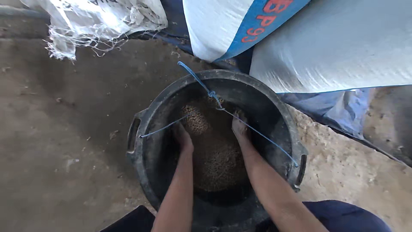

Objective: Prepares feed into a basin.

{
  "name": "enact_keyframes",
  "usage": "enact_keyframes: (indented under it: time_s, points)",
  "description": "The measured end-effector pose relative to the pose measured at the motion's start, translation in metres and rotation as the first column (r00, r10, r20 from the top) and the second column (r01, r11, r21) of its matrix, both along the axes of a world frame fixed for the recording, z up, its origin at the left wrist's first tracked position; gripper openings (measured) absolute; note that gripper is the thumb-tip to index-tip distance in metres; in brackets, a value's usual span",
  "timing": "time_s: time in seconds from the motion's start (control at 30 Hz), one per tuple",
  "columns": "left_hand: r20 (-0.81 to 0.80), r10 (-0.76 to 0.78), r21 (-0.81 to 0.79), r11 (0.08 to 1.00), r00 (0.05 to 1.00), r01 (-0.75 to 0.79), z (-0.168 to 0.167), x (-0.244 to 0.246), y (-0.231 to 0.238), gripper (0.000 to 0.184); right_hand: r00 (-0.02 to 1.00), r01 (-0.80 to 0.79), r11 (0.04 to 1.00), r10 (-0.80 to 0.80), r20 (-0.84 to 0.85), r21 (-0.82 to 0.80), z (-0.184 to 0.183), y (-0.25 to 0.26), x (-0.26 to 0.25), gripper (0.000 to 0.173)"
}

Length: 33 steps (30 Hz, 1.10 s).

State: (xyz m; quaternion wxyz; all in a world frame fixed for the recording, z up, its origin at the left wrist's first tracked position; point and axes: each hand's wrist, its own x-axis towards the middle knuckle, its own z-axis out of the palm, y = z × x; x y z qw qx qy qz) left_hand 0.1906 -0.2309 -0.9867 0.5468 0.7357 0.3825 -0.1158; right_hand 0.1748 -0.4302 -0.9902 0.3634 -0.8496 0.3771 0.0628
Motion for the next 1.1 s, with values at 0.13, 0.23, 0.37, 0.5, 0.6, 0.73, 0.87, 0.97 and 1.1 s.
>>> enact_keyframes:
  time_s: [0.13, 0.23, 0.37, 0.5, 0.6, 0.73, 0.87, 0.97, 1.1]
  points:
    - [-0.052, -0.179, -0.114, 0.978, 0.982, 0.173, -0.001, 0.031, -0.029, 0.07, 0.999, -0.004, 0.946, -0.012, 0.047, 0.323, -0.01, 0.028, 0.056, 0.041]
    - [-0.178, -0.265, -0.265, 0.94, 0.948, 0.213, 0.006, 0.024, -0.035, 0.064, 0.989, -0.082, 0.835, 0.135, -0.058, 0.544, -0.002, 0.041, 0.059, 0.05]
    - [-0.178, -0.304, -0.217, 0.94, 0.936, 0.264, 0.042, -0.018, -0.021, 0.042, 0.966, -0.052, 0.785, 0.196, -0.169, 0.617, 0.036, 0.033, 0.024, 0.045]
    - [-0.266, -0.292, 0.192, 0.918, 0.919, 0.347, 0.06, -0.074, 0.01, 0.051, 0.835, -0.331, 0.881, 0.44, -0.331, 0.337, 0.051, 0.004, 0.019, 0.048]
    - [-0.439, -0.035, 0.02, 0.999, 0.898, 0.049, 0.047, -0.098, 0.008, 0.095, 0.828, -0.422, 0.873, 0.481, -0.287, 0.246, 0.021, -0.016, -0.003, 0.043]
    - [-0.514, 0.025, -0.231, 0.959, 0.857, -0.166, 0.034, -0.086, -0.016, 0.084, 0.909, -0.232, 0.84, 0.366, -0.197, 0.491, 0.005, 0.008, -0.035, 0.041]
    - [-0.494, -0.009, -0.384, 0.899, 0.869, -0.209, 0.044, -0.081, -0.037, 0.055, 0.93, 0.048, 0.711, 0.224, -0.29, 0.702, 0.038, 0.036, -0.057, 0.046]
    - [-0.398, -0.114, -0.352, 0.935, 0.91, -0.037, 0.071, -0.08, -0.018, 0.046, 0.91, 0.027, 0.693, 0.282, -0.305, 0.721, 0.077, 0.037, -0.046, 0.045]
    - [-0.245, -0.168, 0.112, 0.973, 0.955, 0.2, 0.048, -0.07, 0.022, 0.054, 0.869, -0.29, 0.897, 0.393, -0.301, 0.334, 0.056, 0.007, -0.016, 0.053]
